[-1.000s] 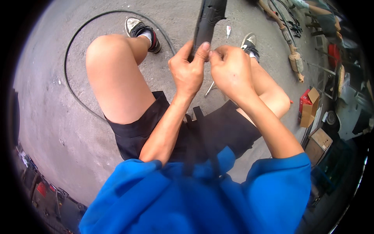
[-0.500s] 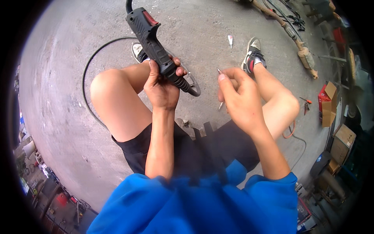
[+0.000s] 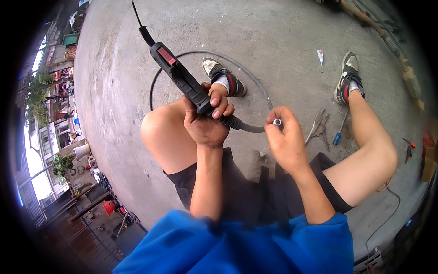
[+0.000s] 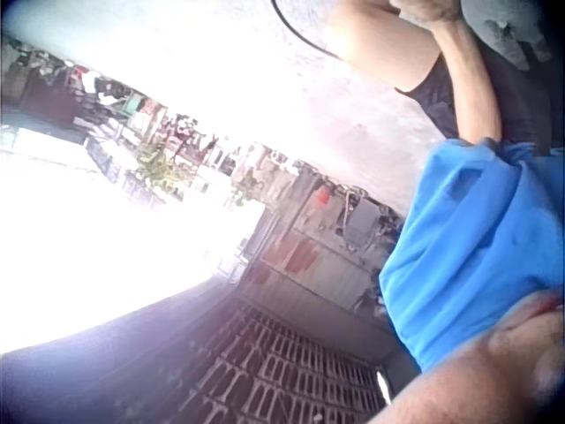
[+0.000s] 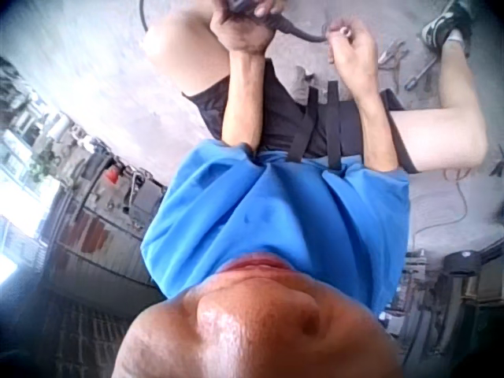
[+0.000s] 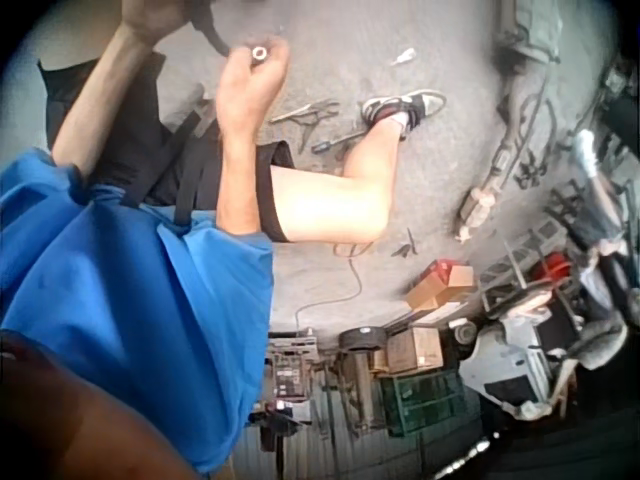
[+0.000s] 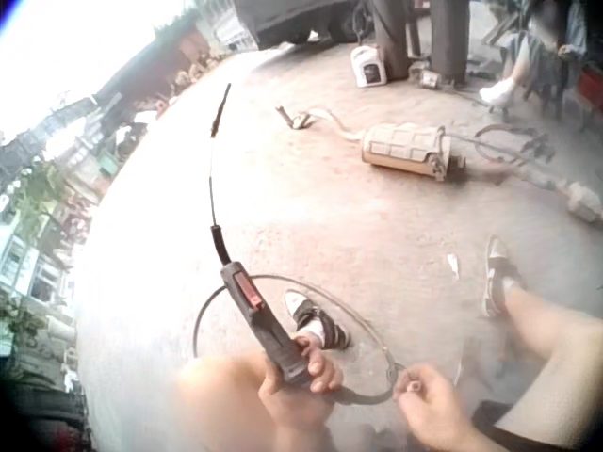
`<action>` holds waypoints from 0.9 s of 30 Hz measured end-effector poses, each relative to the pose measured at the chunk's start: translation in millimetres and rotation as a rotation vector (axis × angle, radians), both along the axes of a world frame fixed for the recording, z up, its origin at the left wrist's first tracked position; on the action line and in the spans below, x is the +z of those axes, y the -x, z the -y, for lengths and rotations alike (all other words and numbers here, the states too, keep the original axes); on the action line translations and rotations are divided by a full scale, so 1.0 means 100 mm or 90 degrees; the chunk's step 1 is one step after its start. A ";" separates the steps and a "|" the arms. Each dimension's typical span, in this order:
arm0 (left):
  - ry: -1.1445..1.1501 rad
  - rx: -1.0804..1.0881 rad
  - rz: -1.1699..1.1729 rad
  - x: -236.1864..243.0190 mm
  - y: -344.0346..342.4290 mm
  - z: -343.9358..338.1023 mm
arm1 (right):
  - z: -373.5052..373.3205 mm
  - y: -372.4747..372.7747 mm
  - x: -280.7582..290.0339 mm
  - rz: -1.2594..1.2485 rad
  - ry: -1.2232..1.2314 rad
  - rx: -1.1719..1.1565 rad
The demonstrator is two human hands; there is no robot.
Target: The person sits on the ground and uses a screwdriver to adjust a screw on a handheld power tool. They repeatedly tighten and loosen the screw while holding the tool in their lap.
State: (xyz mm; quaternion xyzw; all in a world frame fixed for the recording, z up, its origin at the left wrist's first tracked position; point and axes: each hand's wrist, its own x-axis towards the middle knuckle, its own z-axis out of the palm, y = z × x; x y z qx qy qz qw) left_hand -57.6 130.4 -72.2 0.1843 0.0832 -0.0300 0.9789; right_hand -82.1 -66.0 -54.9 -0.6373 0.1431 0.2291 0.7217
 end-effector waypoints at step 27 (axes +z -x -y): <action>-0.221 -0.032 0.047 0.57 -0.25 -0.30 | -0.22 0.11 -0.10 0.259 0.139 0.221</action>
